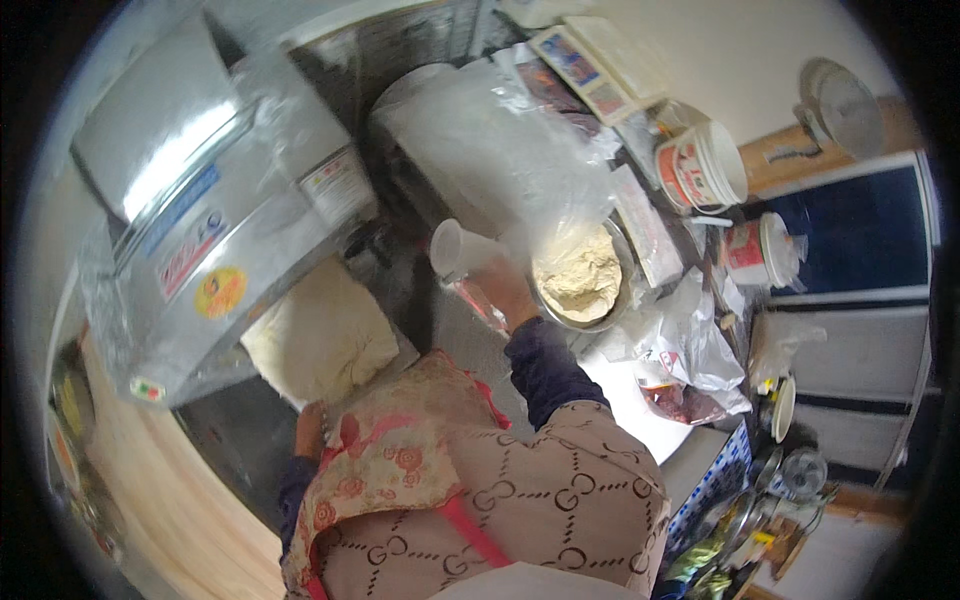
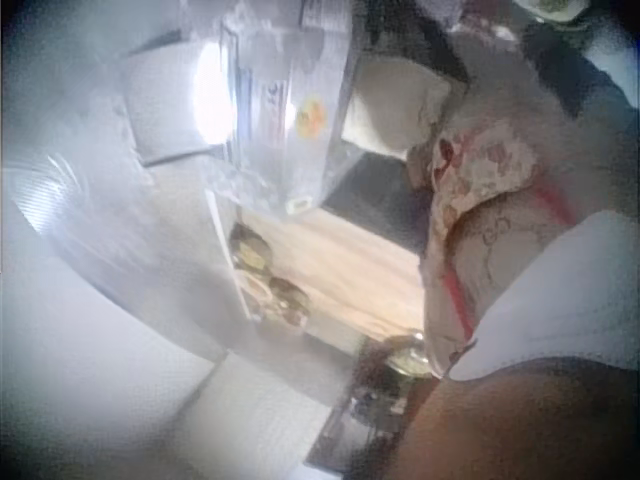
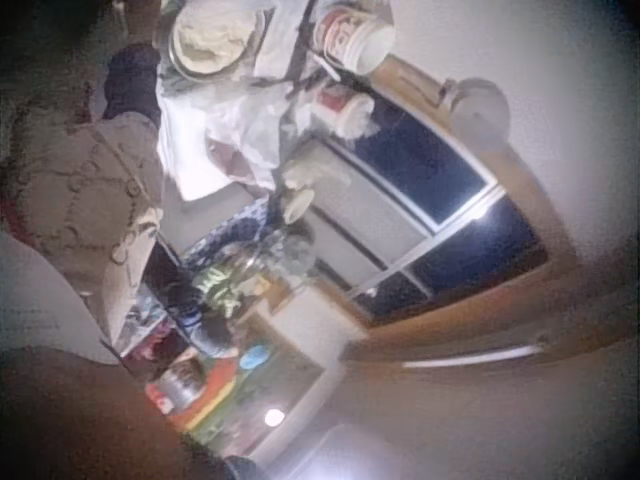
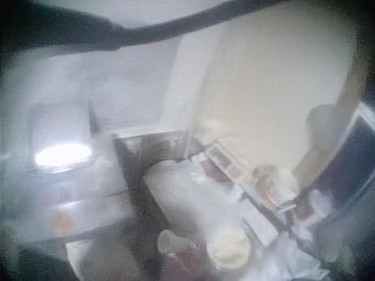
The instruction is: The person removes a large ball of dough from a bowl and feeds it through a dough sheeter multiple times. They repeatedly fold the dough and pass it through the machine, occasionally sprinkling flour from a plastic cup to prevent sticking. The dough gradually becomes a thinner, wider sheet.
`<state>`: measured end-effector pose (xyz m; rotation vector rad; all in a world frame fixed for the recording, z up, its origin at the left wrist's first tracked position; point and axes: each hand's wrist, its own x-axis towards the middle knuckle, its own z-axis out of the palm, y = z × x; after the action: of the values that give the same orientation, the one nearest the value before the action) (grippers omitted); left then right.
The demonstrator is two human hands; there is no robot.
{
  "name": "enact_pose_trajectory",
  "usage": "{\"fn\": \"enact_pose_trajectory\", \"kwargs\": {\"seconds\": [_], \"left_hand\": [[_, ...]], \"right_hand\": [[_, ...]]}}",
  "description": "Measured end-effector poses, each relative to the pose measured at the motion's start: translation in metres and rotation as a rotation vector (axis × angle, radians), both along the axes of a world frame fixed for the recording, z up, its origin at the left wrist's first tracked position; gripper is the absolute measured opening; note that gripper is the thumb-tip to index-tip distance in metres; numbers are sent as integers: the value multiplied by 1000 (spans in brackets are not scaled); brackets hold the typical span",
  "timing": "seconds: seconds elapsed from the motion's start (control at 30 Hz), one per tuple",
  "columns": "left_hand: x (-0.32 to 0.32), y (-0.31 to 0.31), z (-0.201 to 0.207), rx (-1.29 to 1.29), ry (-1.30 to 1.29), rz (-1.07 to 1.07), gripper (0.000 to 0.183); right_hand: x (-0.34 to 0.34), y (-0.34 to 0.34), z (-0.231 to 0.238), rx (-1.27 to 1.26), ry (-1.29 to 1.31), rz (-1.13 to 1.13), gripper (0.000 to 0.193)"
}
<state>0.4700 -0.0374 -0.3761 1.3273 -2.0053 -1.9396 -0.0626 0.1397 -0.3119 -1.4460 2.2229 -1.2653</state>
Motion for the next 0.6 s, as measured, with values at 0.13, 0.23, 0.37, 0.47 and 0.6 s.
{"fn": "enact_pose_trajectory", "kwargs": {"seconds": [0.13, 0.23, 0.37, 0.47, 0.6], "left_hand": [[-27, -5, -7, 111, 211, 40, 30], [-42, 2, -2, 548, 14, 451, 31], [-48, 7, 16, 528, 140, 375, 33], [-50, 9, 22, 381, -121, 349, 33], [-44, 8, 17, 354, -132, 340, 33]], "right_hand": [[-78, 36, 21, 74, -137, -270, 31], [-129, 22, 22, 118, -56, -275, 44], [-173, 4, 35, 97, -365, -497, 51], [-197, -10, 48, 128, -640, -636, 58], [-218, -20, 35, 134, -400, -649, 66]]}}
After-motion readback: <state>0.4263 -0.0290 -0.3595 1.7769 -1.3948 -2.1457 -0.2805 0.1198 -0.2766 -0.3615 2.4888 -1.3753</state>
